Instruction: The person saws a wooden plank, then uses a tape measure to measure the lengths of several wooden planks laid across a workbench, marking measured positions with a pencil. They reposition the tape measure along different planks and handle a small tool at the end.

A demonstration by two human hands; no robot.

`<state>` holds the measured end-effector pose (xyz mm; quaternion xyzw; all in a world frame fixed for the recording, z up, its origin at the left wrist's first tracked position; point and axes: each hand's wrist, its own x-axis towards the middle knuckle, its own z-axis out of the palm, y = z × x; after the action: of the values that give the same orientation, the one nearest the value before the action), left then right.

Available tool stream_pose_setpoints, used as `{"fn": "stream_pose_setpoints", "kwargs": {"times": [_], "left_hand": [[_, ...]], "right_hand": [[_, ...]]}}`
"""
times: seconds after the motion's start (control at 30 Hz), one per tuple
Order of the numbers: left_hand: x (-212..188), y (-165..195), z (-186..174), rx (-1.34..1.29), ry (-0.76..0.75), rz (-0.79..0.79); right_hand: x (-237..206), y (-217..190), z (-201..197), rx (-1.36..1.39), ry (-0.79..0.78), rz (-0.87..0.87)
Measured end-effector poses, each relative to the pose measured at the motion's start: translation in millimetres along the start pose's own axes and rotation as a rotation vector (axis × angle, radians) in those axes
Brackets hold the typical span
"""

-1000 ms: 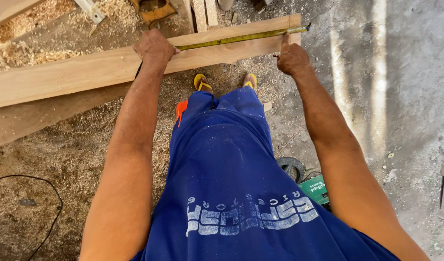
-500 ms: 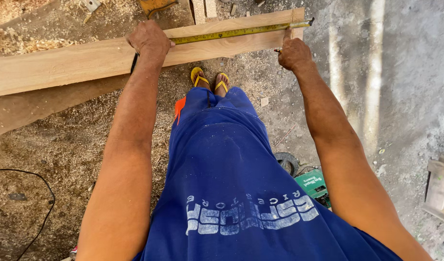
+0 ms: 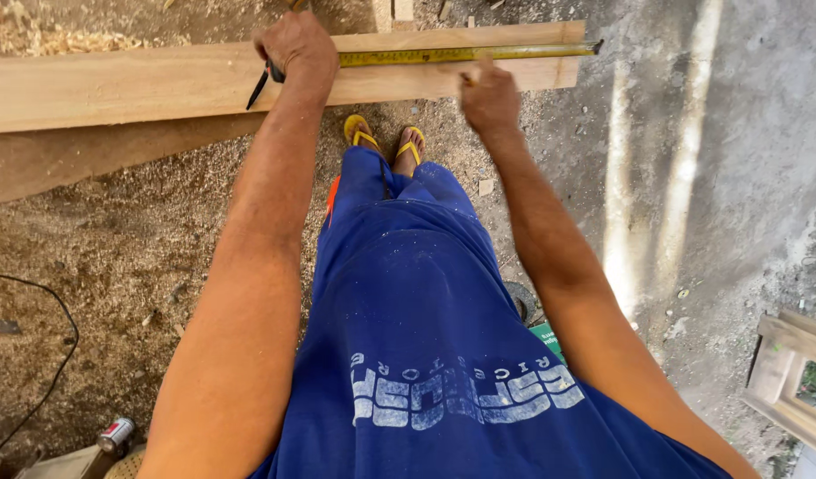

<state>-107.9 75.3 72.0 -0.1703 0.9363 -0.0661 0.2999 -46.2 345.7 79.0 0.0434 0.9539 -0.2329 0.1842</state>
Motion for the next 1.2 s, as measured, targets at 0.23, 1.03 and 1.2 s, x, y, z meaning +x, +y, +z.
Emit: {"fn": "stream_pose_setpoints", "kwargs": {"times": [0.23,1.03,1.2], "left_hand": [[-4.1,-3.9,-11.5,-0.094,0.059,0.056],[110.5,-352.7,37.9,-0.028,-0.153,0.107],[119.8,-396.1,48.1,-0.026,-0.108,0.064]], "right_hand": [[12.9,-125.0,64.1,0.205,0.103,0.079],[38.8,-134.5,88.5,0.006,0.157,0.412],[42.3,-132.3,86.1,-0.017,0.123,0.437]]}}
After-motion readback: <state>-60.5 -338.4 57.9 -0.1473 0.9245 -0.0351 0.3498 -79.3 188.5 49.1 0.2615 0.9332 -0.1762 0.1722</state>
